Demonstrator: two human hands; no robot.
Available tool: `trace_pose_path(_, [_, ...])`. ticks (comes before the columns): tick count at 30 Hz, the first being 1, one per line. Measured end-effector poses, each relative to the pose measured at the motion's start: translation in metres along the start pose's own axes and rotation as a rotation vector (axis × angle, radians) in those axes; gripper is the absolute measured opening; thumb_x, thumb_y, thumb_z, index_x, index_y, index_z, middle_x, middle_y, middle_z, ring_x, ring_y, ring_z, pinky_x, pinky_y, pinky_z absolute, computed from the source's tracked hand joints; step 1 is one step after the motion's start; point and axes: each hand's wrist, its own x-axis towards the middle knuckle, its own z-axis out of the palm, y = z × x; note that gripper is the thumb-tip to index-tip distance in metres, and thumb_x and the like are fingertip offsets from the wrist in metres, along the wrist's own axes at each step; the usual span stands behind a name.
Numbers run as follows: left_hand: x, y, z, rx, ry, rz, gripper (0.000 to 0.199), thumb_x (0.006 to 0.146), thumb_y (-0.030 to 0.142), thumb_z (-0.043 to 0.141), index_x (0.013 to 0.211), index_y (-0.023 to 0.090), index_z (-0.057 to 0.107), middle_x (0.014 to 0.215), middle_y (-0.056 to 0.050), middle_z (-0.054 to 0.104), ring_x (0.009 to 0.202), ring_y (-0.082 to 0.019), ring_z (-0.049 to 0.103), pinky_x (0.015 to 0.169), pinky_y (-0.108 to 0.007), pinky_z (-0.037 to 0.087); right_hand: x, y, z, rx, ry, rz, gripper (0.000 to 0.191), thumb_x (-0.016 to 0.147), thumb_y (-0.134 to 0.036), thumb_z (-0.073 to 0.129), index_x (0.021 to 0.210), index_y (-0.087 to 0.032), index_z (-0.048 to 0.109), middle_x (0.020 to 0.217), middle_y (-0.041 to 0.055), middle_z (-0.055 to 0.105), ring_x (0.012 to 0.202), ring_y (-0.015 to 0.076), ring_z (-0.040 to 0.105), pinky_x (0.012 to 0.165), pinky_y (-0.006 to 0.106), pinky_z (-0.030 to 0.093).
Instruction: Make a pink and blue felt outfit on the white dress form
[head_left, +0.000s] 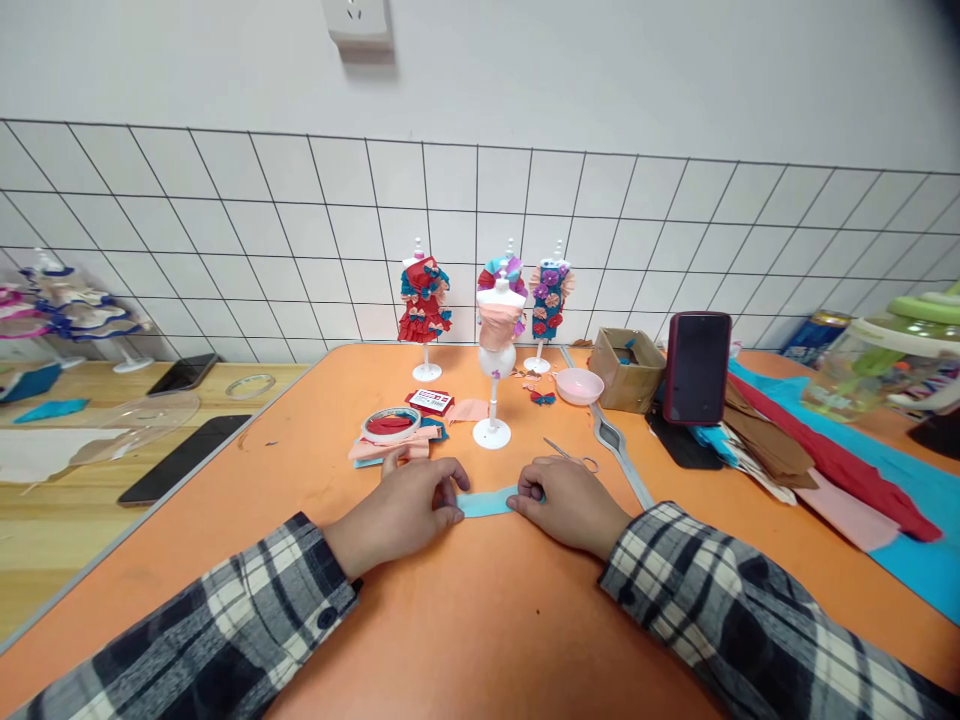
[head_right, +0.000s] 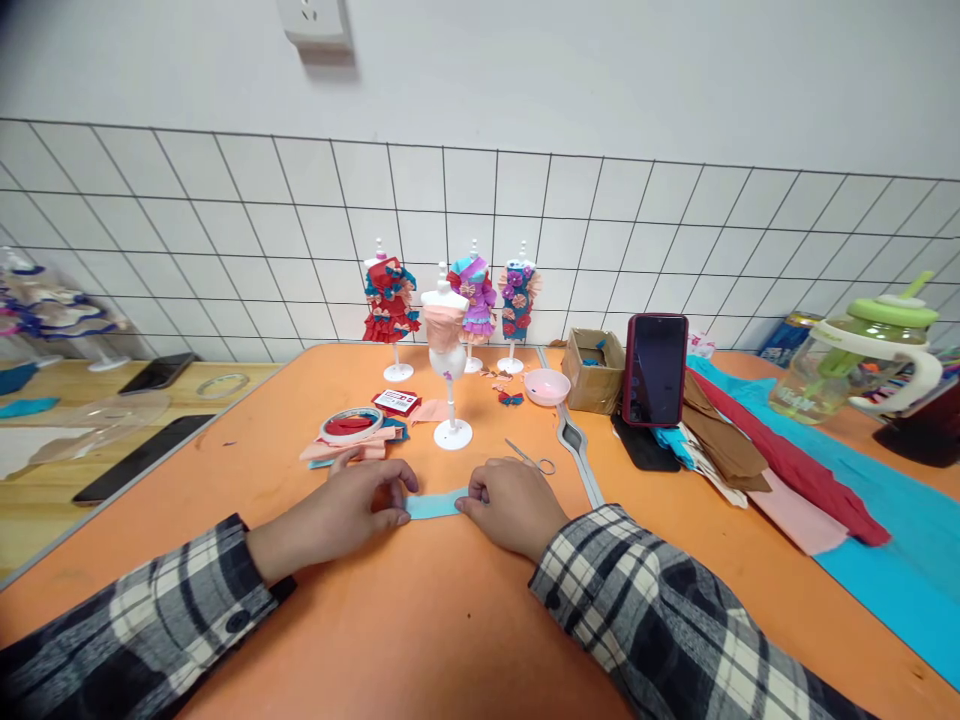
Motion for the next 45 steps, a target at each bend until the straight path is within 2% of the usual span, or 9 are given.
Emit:
trace_pose_path(3, [0.0, -0.002, -0.004, 0.041, -0.014, -0.023, 0.02, 0.072, 0.022, 0.066, 0.091, 0.026, 0.064, 0.077, 0.005, 0.072, 0.087, -0.022, 0.064, 0.103, -0.048, 0.022, 0.0, -0.001, -0.001, 0.012, -0.008, 0.012, 0.019, 0.082, -0.036, 0.064, 0.071, -0.02, 0.062, 0.075, -0.0007, 0.065, 0.072, 0.0142, 0.056, 0.061, 0.026, 0.031])
trace_pose_path(9, [-0.006, -0.009, -0.018, 0.044, -0.087, -0.011, 0.032, 0.073, 0.025, 0.066, 0.105, 0.026, 0.062, 0.082, 0.004, 0.071, 0.087, -0.021, 0.064, 0.094, -0.038, 0.034, 0.0, 0.001, -0.001, 0.039, -0.009, 0.025, 0.021, 0.08, -0.038, 0.065, 0.069, -0.021, 0.061, 0.074, -0.0021, 0.064, 0.072, 0.0138, 0.055, 0.06, 0.026, 0.03])
trace_pose_path(14, [-0.016, 0.0, -0.022, 0.093, 0.088, 0.084, 0.024, 0.076, 0.042, 0.068, 0.096, 0.027, 0.068, 0.097, -0.001, 0.067, 0.102, -0.025, 0.058, 0.093, -0.038, 0.035, 0.0, 0.002, 0.001, 0.038, -0.007, 0.02, 0.02, 0.079, -0.038, 0.065, 0.07, -0.021, 0.062, 0.074, -0.002, 0.064, 0.071, 0.0137, 0.054, 0.06, 0.026, 0.03])
trace_pose_path(17, [-0.017, 0.001, -0.014, 0.109, 0.123, 0.088, 0.023, 0.075, 0.046, 0.069, 0.089, 0.027, 0.07, 0.094, -0.002, 0.066, 0.104, -0.027, 0.056, 0.093, -0.041, 0.034, 0.001, 0.001, 0.0, 0.041, -0.013, 0.02, 0.02, 0.08, -0.038, 0.065, 0.07, -0.021, 0.062, 0.073, -0.0014, 0.063, 0.071, 0.0138, 0.054, 0.06, 0.026, 0.03])
trace_pose_path(22, [-0.012, -0.006, 0.001, 0.141, 0.103, 0.018, 0.011, 0.076, 0.033, 0.069, 0.085, 0.027, 0.071, 0.091, -0.001, 0.068, 0.1, -0.027, 0.057, 0.092, -0.046, 0.031, 0.001, -0.001, -0.001, 0.042, -0.026, 0.047, 0.019, 0.08, -0.036, 0.064, 0.07, -0.02, 0.062, 0.074, -0.0004, 0.064, 0.07, 0.0139, 0.053, 0.059, 0.026, 0.029])
trace_pose_path(30, [-0.008, -0.013, -0.006, 0.233, 0.126, 0.149, 0.007, 0.079, 0.027, 0.065, 0.081, 0.026, 0.071, 0.095, -0.003, 0.066, 0.102, -0.027, 0.054, 0.089, -0.045, 0.032, 0.0, 0.001, 0.001, 0.059, -0.016, 0.039, 0.02, 0.08, -0.037, 0.063, 0.069, -0.02, 0.061, 0.075, 0.0001, 0.064, 0.07, 0.014, 0.053, 0.059, 0.026, 0.029])
trace_pose_path(34, [-0.008, -0.014, -0.005, 0.162, 0.063, 0.084, 0.011, 0.076, 0.034, 0.067, 0.083, 0.026, 0.07, 0.098, -0.003, 0.066, 0.107, -0.029, 0.052, 0.095, -0.051, 0.028, 0.0, 0.001, 0.001, 0.051, -0.006, 0.04, 0.02, 0.08, -0.036, 0.063, 0.069, -0.02, 0.061, 0.074, -0.0001, 0.064, 0.07, 0.0141, 0.053, 0.059, 0.026, 0.029])
trace_pose_path(38, [-0.008, -0.011, 0.0, 0.134, 0.073, -0.007, 0.015, 0.079, 0.039, 0.063, 0.08, 0.026, 0.069, 0.096, -0.002, 0.065, 0.109, -0.029, 0.052, 0.101, -0.057, 0.022, 0.0, 0.001, 0.0, 0.046, -0.008, 0.04, 0.02, 0.08, -0.037, 0.063, 0.069, -0.02, 0.061, 0.074, -0.0003, 0.064, 0.07, 0.0139, 0.053, 0.058, 0.025, 0.029])
trace_pose_path(45, [-0.008, -0.014, -0.007, 0.146, 0.033, -0.092, 0.012, 0.07, 0.037, 0.069, 0.075, 0.026, 0.068, 0.104, -0.003, 0.061, 0.114, -0.032, 0.049, 0.101, -0.058, 0.028, 0.001, 0.002, 0.0, 0.034, -0.03, 0.03, 0.022, 0.08, -0.039, 0.064, 0.069, -0.02, 0.062, 0.074, -0.0003, 0.064, 0.07, 0.0136, 0.054, 0.058, 0.025, 0.029])
